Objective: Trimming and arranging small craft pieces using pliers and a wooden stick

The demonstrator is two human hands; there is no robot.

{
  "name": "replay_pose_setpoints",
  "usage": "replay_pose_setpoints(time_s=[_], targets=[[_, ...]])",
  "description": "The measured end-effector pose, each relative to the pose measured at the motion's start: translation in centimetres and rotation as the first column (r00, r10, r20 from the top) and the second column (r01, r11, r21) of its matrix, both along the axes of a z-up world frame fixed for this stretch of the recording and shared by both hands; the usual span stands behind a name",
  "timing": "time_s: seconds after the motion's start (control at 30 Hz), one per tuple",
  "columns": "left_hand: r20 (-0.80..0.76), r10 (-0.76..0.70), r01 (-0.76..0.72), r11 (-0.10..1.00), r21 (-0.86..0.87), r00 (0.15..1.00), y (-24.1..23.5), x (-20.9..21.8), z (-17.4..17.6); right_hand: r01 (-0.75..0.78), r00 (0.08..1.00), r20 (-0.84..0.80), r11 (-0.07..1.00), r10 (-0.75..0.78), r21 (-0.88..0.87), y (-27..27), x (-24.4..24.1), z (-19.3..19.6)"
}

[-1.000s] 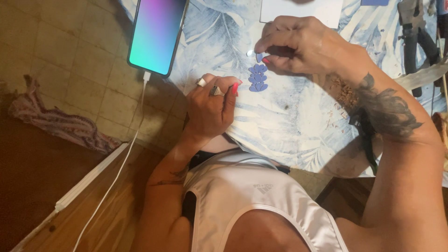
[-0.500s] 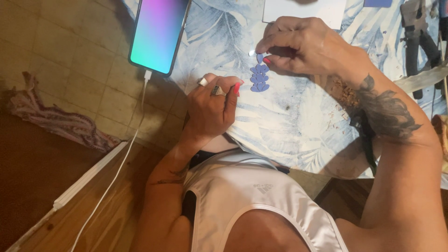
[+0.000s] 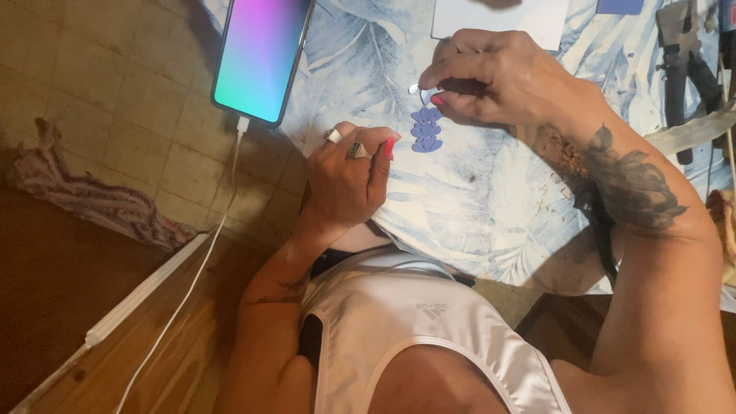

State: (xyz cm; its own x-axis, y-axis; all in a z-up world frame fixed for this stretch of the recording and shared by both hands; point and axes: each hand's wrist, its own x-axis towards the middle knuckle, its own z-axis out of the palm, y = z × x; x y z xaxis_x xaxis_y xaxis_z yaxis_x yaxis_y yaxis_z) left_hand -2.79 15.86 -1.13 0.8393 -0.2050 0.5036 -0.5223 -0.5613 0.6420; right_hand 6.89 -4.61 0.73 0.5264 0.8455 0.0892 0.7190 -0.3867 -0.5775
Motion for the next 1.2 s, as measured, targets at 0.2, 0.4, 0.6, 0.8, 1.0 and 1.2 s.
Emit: replay_pose_setpoints(time_s=[0.2, 0.4, 0.6, 0.8, 1.0, 1.2], targets=[[0.028, 0.001, -0.001, 1.0, -0.001, 1.0, 0.0, 0.0, 0.0, 0.004, 1.0, 0.018, 1.0, -0.004, 0.014, -0.1, 0.0, -0.4], [-0.034, 0.0, 0.0, 1.0, -0.005, 0.999, 0.1, -0.1, 0.1, 0.013, 1.0, 0.019, 1.0, -0.013, 0.001, -0.1, -0.1, -0.3], [-0.005, 0.015, -0.015, 1.0, 0.005, 1.0, 0.0, 0.0, 0.1, 0.003, 1.0, 0.009, 1.0, -0.003, 0.027, 0.1, -0.1, -0.1], [-0.012, 0.007, -0.007, 1.0, 0.002, 1.0, 0.1, -0.1, 0.0, 0.009, 1.0, 0.003, 1.0, -0.009, 0.017, 0.0, -0.1, -0.2], [-0.009, 0.004, -0.004, 1.0, -0.001, 1.0, 0.1, -0.1, 0.1, 0.02, 1.0, -0.01, 1.0, -0.019, 0.006, -0.1, -0.2, -0.2], [-0.095, 0.036, -0.036, 0.999, 0.004, 0.995, -0.2, 0.0, 0.3, 0.02, 0.995, -0.102, 0.999, -0.018, 0.025, -0.3, 0.0, 1.0]])
